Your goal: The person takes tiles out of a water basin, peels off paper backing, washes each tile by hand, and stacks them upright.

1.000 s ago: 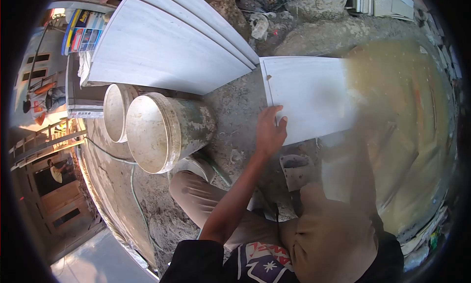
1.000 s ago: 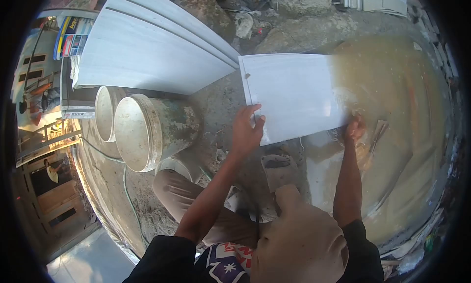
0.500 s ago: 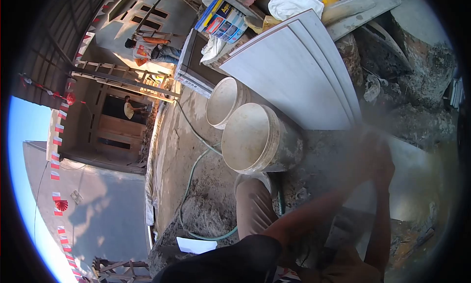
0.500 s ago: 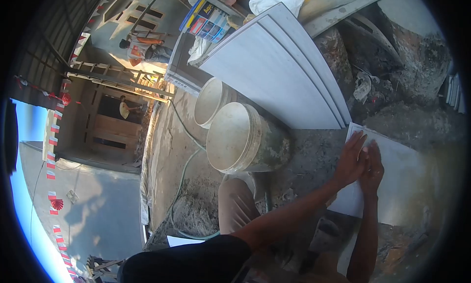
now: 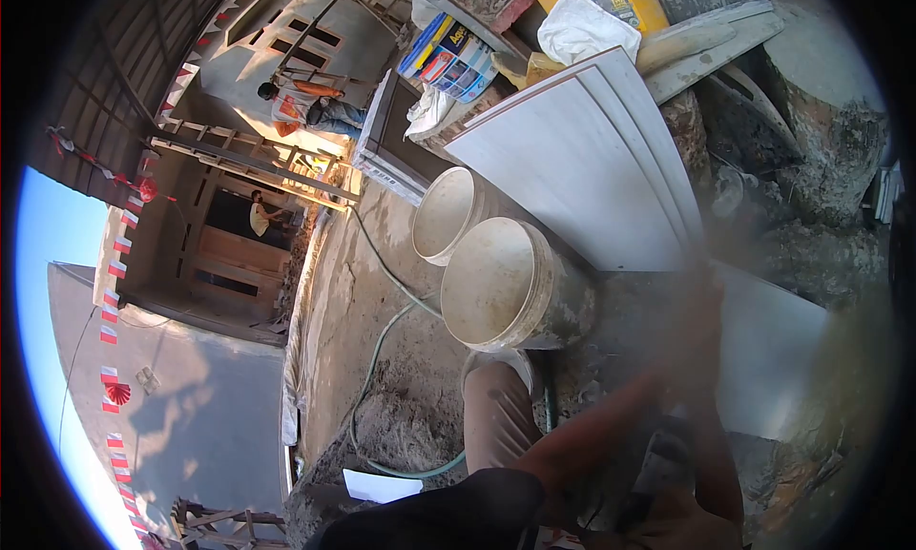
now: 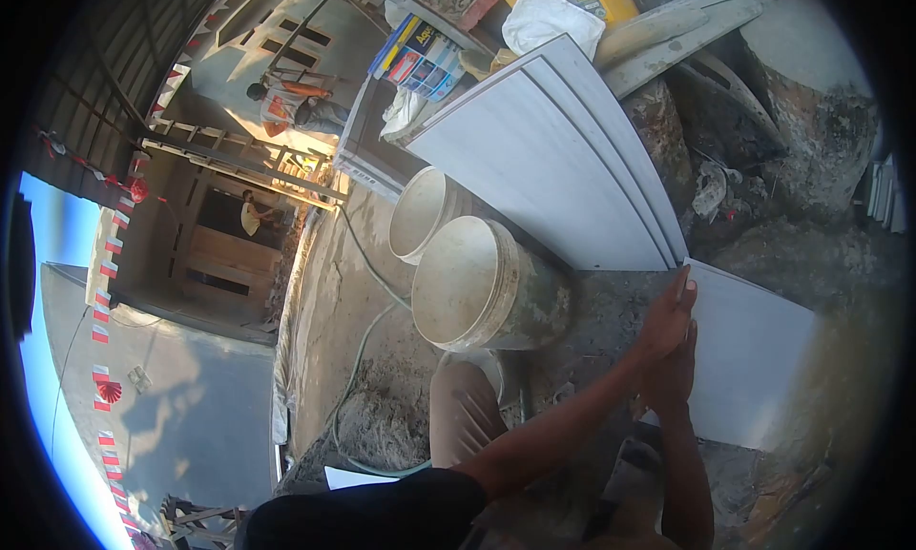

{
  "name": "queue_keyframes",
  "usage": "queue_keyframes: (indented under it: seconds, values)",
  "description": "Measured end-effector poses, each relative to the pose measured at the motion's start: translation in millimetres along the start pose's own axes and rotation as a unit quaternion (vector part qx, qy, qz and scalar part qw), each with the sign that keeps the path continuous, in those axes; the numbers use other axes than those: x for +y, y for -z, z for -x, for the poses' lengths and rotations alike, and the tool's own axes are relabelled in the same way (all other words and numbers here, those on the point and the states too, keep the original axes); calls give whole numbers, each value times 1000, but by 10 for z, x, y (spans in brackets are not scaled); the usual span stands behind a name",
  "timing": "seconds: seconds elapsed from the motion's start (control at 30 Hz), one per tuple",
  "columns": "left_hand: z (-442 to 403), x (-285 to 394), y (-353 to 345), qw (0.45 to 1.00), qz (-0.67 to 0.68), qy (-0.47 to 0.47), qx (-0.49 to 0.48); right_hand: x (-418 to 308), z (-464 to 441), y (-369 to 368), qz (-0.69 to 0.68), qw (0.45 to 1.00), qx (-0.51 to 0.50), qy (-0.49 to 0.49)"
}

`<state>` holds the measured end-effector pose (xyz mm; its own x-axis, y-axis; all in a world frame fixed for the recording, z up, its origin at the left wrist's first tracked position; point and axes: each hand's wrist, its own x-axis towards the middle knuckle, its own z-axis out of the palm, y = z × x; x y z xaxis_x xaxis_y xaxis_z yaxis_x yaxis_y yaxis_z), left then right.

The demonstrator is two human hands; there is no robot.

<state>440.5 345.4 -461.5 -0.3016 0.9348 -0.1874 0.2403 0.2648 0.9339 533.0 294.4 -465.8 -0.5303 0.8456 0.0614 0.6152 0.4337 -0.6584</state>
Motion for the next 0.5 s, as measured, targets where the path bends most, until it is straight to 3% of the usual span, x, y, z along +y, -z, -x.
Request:
queue_keyframes:
  seconds: [0.1,0.2,0.3,0.4,0.47,0.5]
  values:
    - [23,-98,64,982,-169,-75,30,-175,485,108,-14,999,-48,-19]
    - [230,-243,1,970,-223,-98,14,361,806,233,168,984,25,-60]
    - [514,-310,-42,957,-268,-109,4,1489,1041,480,223,936,147,-228]
    - [914,-131,-83,951,-285,-115,14,2982,1339,548,120,908,225,-334]
    - [1119,-111,-129,951,-280,-125,43,3748,1490,497,210,849,47,-482]
    - [1196,-49,-115,953,-284,-103,39,3942,1516,445,269,820,-36,-504]
